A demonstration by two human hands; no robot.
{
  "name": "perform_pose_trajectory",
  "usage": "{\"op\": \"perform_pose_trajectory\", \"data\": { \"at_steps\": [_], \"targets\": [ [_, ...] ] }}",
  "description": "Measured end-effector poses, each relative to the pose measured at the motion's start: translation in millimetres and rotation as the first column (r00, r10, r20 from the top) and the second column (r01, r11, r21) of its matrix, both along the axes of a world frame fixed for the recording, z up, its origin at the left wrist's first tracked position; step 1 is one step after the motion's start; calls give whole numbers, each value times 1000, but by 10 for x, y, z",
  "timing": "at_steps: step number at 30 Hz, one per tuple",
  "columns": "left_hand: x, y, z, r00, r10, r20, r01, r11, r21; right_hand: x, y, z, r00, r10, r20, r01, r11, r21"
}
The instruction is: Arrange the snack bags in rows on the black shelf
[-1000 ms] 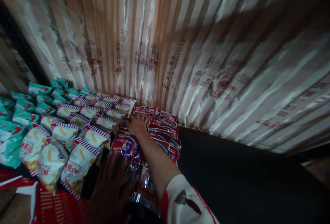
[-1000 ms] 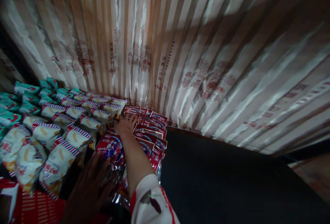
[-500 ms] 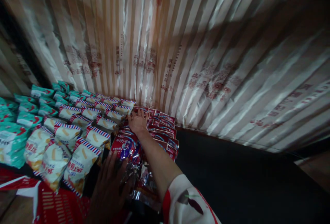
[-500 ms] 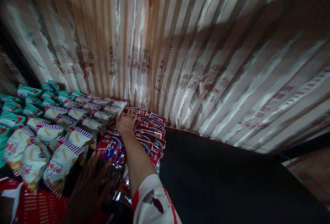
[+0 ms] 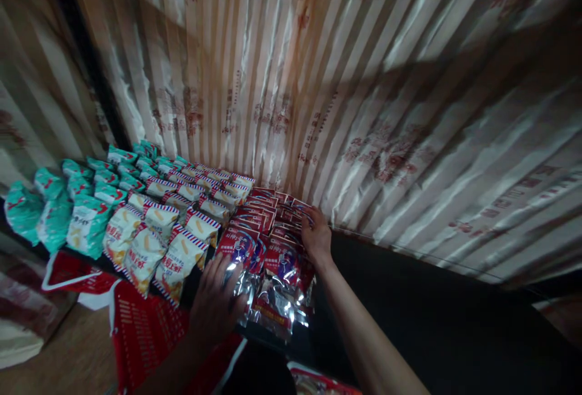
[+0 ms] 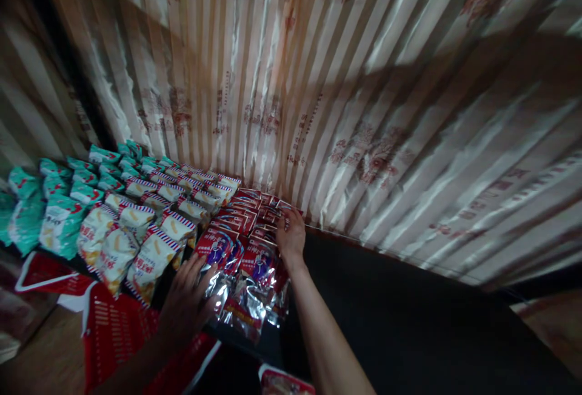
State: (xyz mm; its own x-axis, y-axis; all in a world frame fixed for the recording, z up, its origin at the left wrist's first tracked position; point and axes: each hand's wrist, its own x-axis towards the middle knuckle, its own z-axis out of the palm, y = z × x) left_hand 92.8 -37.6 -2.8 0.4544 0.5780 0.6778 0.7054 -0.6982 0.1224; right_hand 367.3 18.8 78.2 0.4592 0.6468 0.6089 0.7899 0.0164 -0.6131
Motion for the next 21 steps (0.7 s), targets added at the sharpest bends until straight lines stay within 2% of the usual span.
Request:
{"op": "perform_pose_trajectory", "data": {
  "at_steps": [3,9,15,21],
  "targets": [
    [-18,2,-10,1000,-1,-6,1,1000,-3,2,-283,-32,999,-11,-40,11,1000,17],
    [-55,3,-34,999,-41,35,39,998,44,-134,-743,4,991,-71,-117,66,997,-44],
    [-57,-7,-15,990,-91,105,81,992,93,-165,-1039,-20,987,-123,-108,117,991,-59],
    [-78,-13,55,985,-51,164,34,994,103,-220,-1260,-72,988,-124,-92,120,991,-52]
  ]
}}
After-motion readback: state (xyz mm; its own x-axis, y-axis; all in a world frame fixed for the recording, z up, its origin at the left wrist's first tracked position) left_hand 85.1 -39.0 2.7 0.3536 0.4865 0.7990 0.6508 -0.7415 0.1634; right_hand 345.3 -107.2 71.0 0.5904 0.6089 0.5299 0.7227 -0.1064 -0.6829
